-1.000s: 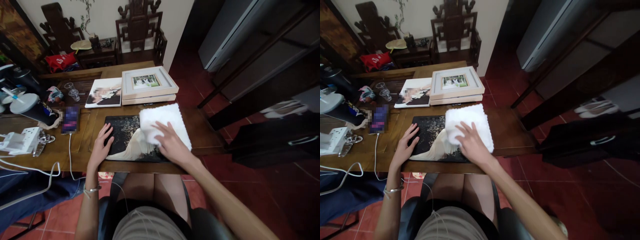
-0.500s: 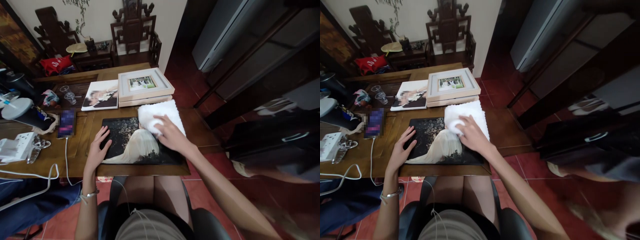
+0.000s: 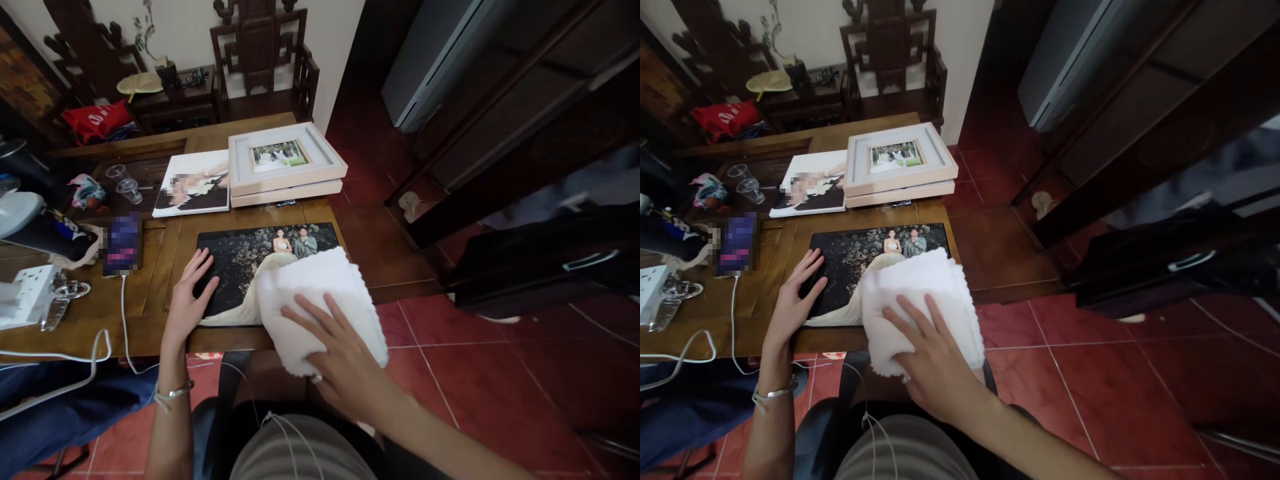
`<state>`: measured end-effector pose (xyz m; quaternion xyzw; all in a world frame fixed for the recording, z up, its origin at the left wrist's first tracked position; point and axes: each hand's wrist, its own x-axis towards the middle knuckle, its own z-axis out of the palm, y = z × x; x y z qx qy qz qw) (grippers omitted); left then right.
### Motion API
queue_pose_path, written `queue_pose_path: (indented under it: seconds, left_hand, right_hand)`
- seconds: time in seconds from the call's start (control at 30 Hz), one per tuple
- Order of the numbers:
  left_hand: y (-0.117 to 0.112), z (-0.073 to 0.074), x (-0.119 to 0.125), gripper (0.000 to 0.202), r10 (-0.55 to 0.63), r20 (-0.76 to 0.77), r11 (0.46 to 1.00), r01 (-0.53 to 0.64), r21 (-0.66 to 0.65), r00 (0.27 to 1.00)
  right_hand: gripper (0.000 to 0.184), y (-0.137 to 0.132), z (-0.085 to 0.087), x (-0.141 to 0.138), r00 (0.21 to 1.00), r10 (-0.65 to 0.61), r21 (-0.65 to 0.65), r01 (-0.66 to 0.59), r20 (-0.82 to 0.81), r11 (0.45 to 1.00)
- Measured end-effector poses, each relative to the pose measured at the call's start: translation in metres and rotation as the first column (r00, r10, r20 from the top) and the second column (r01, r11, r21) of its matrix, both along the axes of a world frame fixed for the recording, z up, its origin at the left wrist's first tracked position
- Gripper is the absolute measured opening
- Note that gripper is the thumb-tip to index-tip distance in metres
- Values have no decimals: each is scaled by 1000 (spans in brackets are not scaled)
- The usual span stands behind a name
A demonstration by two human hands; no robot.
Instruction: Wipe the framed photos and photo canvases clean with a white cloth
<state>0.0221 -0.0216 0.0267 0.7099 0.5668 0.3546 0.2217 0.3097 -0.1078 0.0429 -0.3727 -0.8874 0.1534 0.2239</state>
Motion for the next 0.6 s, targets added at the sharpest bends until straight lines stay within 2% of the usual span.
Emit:
queue_pose_path:
  seconds: [0.07, 0.13, 0.23, 0.33, 0.43, 0.6]
  left_hand:
    - [0, 0, 0, 44, -9, -6, 1000, 9, 1, 1000]
    - [-1, 0, 0, 44, -17, -3, 1000, 17, 3, 1000]
    - [-2, -1, -1, 44, -22, 9, 1000, 22, 18, 1000]
    - [-2, -2, 0, 43, -17, 19, 999, 17, 32, 1000]
    - [-2, -1, 1, 43, -9, 24, 999, 8, 35, 1000]
    - [-1, -1, 3, 42, 5, 18, 1000, -5, 23, 1000]
  right_hand:
    - [28, 21, 2, 1, 1000, 8, 7, -8, 9, 1000]
    - [30, 58, 2, 3, 999, -21, 27, 20, 36, 999]
    - [28, 116, 1, 5, 988, -121, 44, 117, 95, 992]
    - [28, 147, -2, 4, 971, -212, 73, 205, 107, 976]
    - [28, 135, -4, 0, 967, -227, 90, 217, 115, 972]
    - [26, 54, -3, -4, 990, -100, 77, 92, 104, 993]
